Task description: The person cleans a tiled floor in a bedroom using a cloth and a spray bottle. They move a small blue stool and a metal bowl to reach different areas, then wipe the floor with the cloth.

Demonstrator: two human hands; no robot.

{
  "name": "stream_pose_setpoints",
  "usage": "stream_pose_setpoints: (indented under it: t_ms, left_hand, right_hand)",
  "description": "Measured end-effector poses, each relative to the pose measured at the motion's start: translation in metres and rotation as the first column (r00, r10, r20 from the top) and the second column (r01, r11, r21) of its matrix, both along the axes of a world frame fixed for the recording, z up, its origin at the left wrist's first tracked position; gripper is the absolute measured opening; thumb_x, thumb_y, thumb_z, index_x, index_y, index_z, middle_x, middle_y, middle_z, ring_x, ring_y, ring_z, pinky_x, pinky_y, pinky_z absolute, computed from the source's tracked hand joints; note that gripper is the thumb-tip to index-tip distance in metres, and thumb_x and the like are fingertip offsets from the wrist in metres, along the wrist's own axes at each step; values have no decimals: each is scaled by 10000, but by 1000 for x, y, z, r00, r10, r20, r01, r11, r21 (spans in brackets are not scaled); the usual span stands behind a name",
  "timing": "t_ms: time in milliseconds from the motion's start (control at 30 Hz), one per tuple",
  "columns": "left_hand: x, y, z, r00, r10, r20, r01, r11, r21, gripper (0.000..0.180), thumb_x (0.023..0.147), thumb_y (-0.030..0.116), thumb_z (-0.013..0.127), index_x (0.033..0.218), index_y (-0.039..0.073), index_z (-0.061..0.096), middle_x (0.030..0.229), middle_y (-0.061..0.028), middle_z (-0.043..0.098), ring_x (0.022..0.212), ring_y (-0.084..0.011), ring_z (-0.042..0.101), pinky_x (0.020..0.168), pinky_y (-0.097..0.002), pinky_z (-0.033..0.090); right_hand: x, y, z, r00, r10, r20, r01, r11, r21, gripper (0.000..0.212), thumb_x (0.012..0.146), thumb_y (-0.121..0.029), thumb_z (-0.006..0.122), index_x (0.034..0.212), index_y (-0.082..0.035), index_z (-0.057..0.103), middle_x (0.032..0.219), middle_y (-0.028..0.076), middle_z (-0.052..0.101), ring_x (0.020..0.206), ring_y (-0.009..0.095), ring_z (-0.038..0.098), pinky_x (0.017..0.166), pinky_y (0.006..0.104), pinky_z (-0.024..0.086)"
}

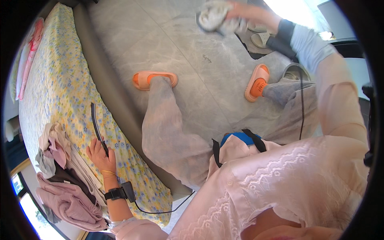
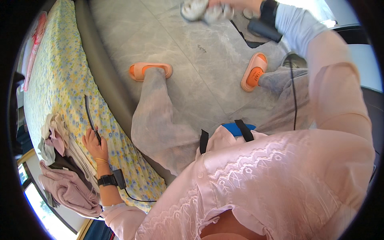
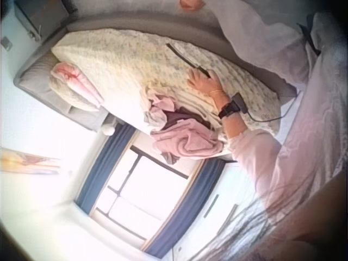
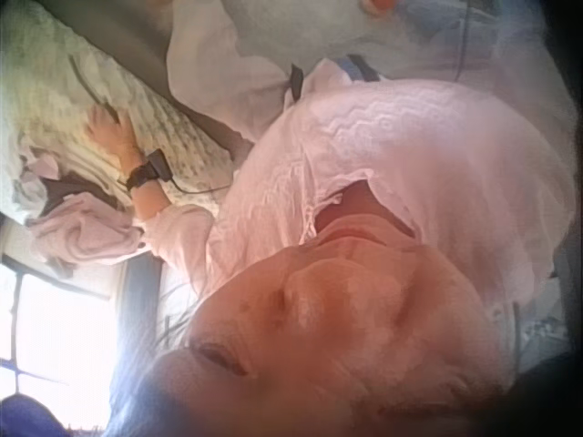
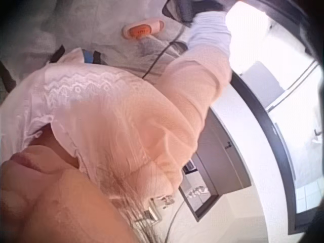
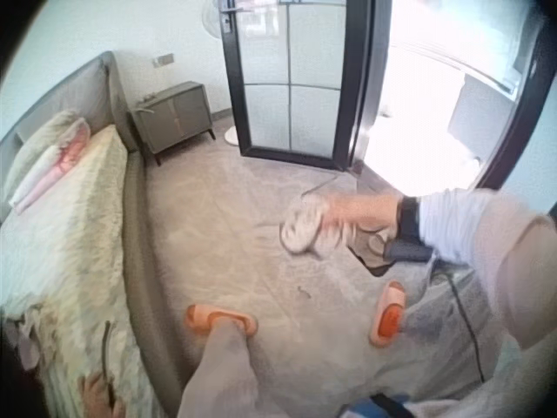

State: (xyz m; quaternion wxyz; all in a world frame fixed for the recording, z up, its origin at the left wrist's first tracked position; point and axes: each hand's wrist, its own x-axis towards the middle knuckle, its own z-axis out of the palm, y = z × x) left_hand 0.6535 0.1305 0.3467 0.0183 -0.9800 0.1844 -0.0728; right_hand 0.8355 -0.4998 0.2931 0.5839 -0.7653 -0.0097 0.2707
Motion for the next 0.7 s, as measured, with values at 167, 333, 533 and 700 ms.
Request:
stream_pose_setpoints:
  t_ms: [167,333,533,700]
  left_hand:
    - [0,3,-3,1000,9,30,-6,996,-85,255,702,122,551,903,-7,640,1061,-93,619,1132,-289,498,1027,-460,245]
    - [2,8,-7,998,2,64,7,988,-153,253,714,119,545,910,-8,638,1020,-94,628,1101,-293,515,1017,-458,262]
    - [2,7,-5,996,-19,86,33,987,-156,256,713,110,550,927,0,637,1008,-103,624,1084,-298,518,1015,-462,263]
    - [2,1,-1,1000,1,26,-1,1000,-24,276,710,107,556,952,-1,634,1058,-109,613,1120,-303,501,1015,-468,264]
  right_hand:
    - [-2,-2,100,987,-54,149,68,994,-88,604,724,-158,685,1282,-83,464,1139,81,576,1026,180,546,899,318,445]
    - [-24,-10,157,965,-62,254,108,979,-173,634,720,-141,681,1303,-82,440,1193,95,544,1076,187,523,927,322,428]
    - [-34,-45,140,962,11,273,62,965,-257,671,714,-121,676,1329,-81,412,1258,112,506,1137,197,495,961,327,407]
    - [-28,-86,10,951,155,267,-90,967,-240,701,709,-104,671,1350,-79,388,1312,127,475,1187,205,472,990,331,390]
